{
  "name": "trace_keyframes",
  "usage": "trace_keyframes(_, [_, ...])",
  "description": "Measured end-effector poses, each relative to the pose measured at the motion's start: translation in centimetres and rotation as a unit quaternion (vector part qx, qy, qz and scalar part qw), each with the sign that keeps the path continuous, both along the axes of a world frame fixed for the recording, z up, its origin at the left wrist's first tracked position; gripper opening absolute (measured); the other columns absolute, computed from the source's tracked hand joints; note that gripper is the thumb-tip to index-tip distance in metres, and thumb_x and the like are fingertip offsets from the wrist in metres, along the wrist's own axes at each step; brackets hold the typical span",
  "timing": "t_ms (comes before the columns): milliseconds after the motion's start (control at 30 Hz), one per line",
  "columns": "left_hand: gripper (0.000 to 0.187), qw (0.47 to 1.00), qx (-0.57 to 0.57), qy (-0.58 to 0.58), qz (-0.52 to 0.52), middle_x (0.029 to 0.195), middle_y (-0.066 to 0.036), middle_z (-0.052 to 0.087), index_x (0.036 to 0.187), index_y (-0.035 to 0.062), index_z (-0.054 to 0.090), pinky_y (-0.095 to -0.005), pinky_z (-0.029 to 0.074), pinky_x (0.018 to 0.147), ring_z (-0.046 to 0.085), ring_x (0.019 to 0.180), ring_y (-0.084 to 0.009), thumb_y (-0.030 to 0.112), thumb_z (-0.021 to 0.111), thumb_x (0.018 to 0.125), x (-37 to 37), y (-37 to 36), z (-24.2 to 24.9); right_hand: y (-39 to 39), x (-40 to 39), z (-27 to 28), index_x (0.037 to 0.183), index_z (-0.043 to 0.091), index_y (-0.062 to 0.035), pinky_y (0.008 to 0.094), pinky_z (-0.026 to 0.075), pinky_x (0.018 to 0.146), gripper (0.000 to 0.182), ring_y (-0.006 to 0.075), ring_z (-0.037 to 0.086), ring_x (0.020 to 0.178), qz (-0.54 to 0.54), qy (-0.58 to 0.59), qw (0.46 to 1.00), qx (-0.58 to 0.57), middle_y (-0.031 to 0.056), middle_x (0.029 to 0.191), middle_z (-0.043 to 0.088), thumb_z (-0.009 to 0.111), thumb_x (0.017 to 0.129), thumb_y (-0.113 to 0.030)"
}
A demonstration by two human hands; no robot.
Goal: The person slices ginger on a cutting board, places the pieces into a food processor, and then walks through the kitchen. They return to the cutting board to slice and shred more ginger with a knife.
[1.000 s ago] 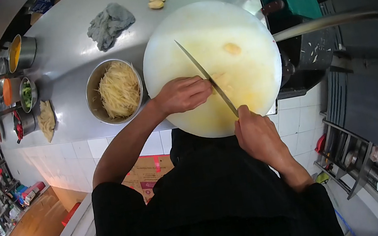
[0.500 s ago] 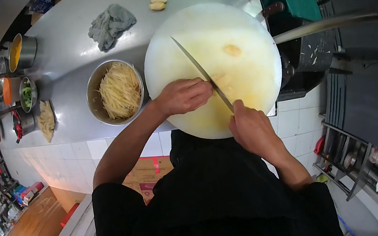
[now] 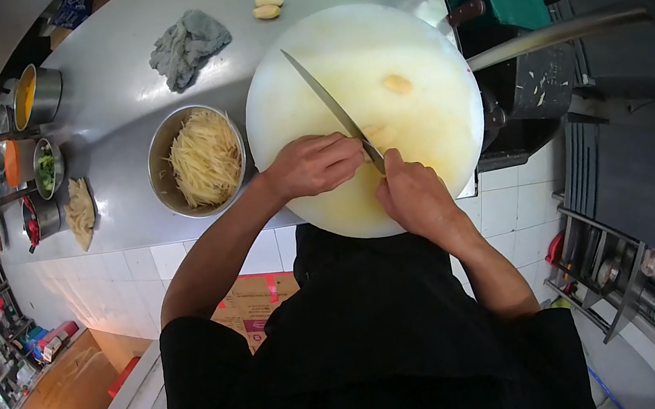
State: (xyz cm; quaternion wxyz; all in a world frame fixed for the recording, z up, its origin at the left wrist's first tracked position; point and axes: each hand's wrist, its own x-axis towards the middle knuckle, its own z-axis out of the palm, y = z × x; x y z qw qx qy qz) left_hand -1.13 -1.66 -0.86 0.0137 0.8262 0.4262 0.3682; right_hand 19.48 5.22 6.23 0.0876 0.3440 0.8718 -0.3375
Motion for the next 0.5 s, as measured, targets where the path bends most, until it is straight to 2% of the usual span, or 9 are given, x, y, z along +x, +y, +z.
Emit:
trace_keyframes(133, [0.025, 1.0, -0.011, 0.005, -0.005, 0.101, -0.008, 0.065, 0.095, 0.0017, 0.066, -0.0316, 0.056, 0.062, 0.067, 0.08, -0.0206, 0.003, 0.076, 0.071, -0.1, 0.1, 0.0, -0.1, 0.7, 0.5, 0.094, 0.047, 0.0044, 0.0568, 0.053, 0.065, 0.018, 0.0481, 0.065, 0.067, 0.007, -0.003, 1.0, -0.009, 0.0287, 0.071, 0.065, 0.057, 0.089, -0.01])
trace_keyframes(300, [0.024, 1.0, -0.003, 0.009, -0.006, 0.099, -0.008, 0.065, 0.093, 0.0023, 0.066, -0.0319, 0.056, 0.063, 0.067, 0.083, -0.0206, 0.004, 0.076, 0.072, 0.0, 0.0, 0.1, -1.7, 2.6, 4.6, 0.094, 0.047, 0.0037, 0.0566, 0.053, 0.065, 0.016, 0.0477, 0.065, 0.067, 0.013, -0.08, 0.997, -0.009, 0.0283, 0.07, 0.065, 0.056, 0.089, -0.009])
trace_keyframes(400, [0.024, 1.0, -0.007, 0.015, -0.007, 0.1, -0.008, 0.065, 0.094, 0.0022, 0.066, -0.0319, 0.056, 0.063, 0.067, 0.083, -0.021, 0.003, 0.076, 0.072, -0.1, 0.0, 0.2, -1.7, 2.8, 4.6, 0.094, 0.047, 0.0035, 0.0569, 0.053, 0.064, 0.016, 0.0468, 0.066, 0.067, 0.011, -0.064, 0.998, -0.016, 0.0281, 0.07, 0.065, 0.056, 0.089, -0.008])
trace_keyframes(500, [0.024, 1.0, -0.002, 0.008, -0.005, 0.101, -0.008, 0.065, 0.094, 0.0021, 0.066, -0.0319, 0.056, 0.063, 0.067, 0.083, -0.0214, 0.003, 0.076, 0.072, -0.1, 0.0, 0.0, -1.2, 1.6, 1.8, 0.094, 0.047, 0.0035, 0.0568, 0.053, 0.064, 0.017, 0.0467, 0.066, 0.067, 0.009, -0.027, 1.0, -0.005, 0.0279, 0.071, 0.065, 0.057, 0.089, -0.009])
